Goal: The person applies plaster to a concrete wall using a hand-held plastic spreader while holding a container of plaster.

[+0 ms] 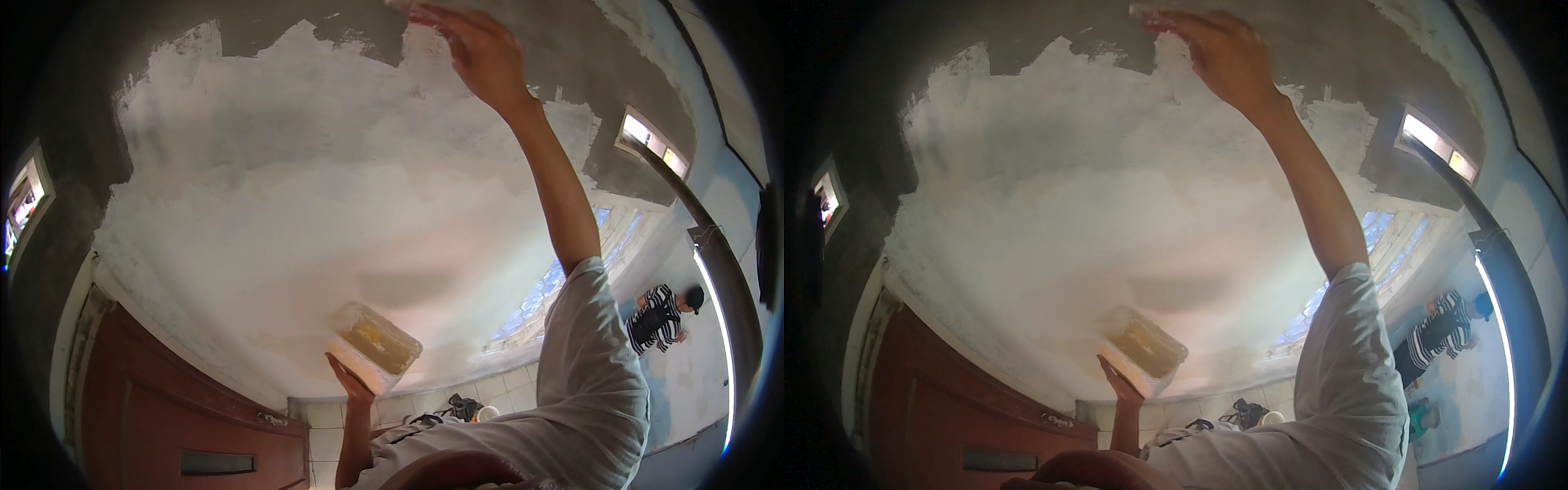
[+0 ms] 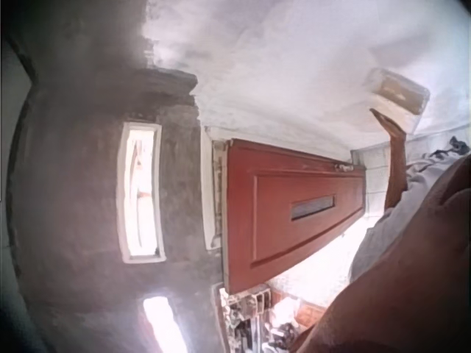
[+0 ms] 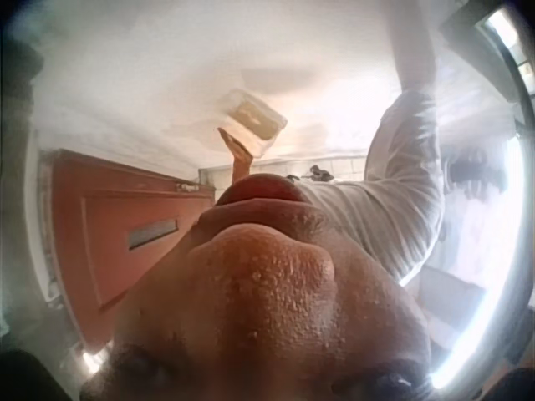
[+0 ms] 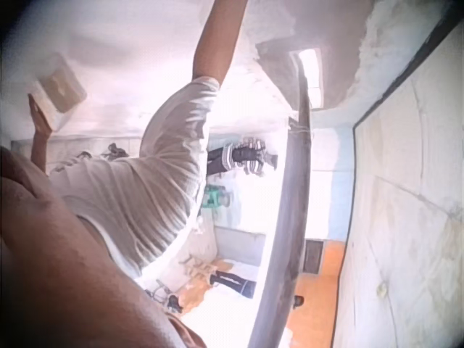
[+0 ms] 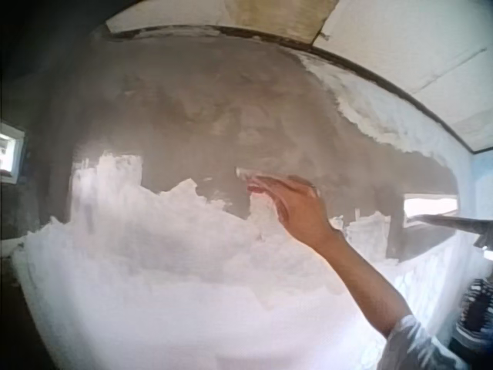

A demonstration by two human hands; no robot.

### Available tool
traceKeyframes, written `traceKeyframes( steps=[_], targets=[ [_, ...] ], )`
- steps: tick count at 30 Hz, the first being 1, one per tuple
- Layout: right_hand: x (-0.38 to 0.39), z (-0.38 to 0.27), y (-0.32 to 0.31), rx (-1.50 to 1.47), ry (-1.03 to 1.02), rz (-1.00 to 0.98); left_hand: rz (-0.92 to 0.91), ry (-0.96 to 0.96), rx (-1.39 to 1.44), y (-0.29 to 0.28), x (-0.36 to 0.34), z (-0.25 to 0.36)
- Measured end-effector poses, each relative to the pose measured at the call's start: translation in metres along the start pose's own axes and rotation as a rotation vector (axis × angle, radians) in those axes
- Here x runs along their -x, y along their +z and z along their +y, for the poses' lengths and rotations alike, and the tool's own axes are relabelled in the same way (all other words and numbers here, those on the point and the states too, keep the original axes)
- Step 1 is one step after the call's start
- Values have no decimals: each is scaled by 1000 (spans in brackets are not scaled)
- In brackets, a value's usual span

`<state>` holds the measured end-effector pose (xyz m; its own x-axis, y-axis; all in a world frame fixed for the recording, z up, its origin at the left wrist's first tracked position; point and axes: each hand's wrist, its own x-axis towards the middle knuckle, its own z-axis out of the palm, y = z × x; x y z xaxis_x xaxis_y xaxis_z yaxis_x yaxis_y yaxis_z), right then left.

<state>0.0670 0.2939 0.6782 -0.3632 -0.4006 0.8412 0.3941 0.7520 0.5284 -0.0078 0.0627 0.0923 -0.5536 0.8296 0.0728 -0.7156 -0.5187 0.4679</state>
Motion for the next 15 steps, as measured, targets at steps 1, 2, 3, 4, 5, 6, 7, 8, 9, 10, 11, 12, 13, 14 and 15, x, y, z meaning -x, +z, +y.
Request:
traceKeyframes(
  steps=[1, 2, 3, 4, 5, 6, 7, 8, 9, 10, 11, 12, 13, 14, 15],
  targets=[
    [3, 4, 11, 44, -71, -100, 94, -45, 66, 15, 1, 2],
    [17, 1, 14, 45, -66, -91, 187, -91, 134, 24, 0, 3],
    [35, -13, 14, 46, -22, -130, 188, -83, 128, 24, -1, 6],
    [52, -27, 13, 52, 15, -177, 152, -56, 121, 24, -1, 5],
    [69, -39, 14, 37, 37, -199, 118, -39, 122, 24, 1, 1],
    [89, -51, 13, 22, 62, -225, 122, -53, 132, 23, 3, -4],
    [107, -66, 14, 26, 48, -250, 69, 118, -128, 21, 6, -8],
    [130, -75, 11, 29, 55, -272, 21, 181, -255, 23, 6, -11],
    [147, -87, 14, 8, 70, -276, 2, 269, -395, 20, 8, -7],
    [151, -94, 7, 18, 71, -279, 42, 72, -114, 23, 1, -1],
    [155, -99, 0, -25, 92, -322, 84, -127, 165, 25, -2, 1],
    [155, -100, -5, -69, 114, -357, 75, -131, 161, 29, -3, 3],
    [152, -93, -8, -62, 116, -353, 82, -103, 143, 32, -3, 4],
    [143, -75, -18, -71, 140, -245, 78, -88, 131, 37, -4, 1],
    [129, -63, -21, -100, 163, -127, 74, -87, 127, 39, -5, 2]
  ],
)
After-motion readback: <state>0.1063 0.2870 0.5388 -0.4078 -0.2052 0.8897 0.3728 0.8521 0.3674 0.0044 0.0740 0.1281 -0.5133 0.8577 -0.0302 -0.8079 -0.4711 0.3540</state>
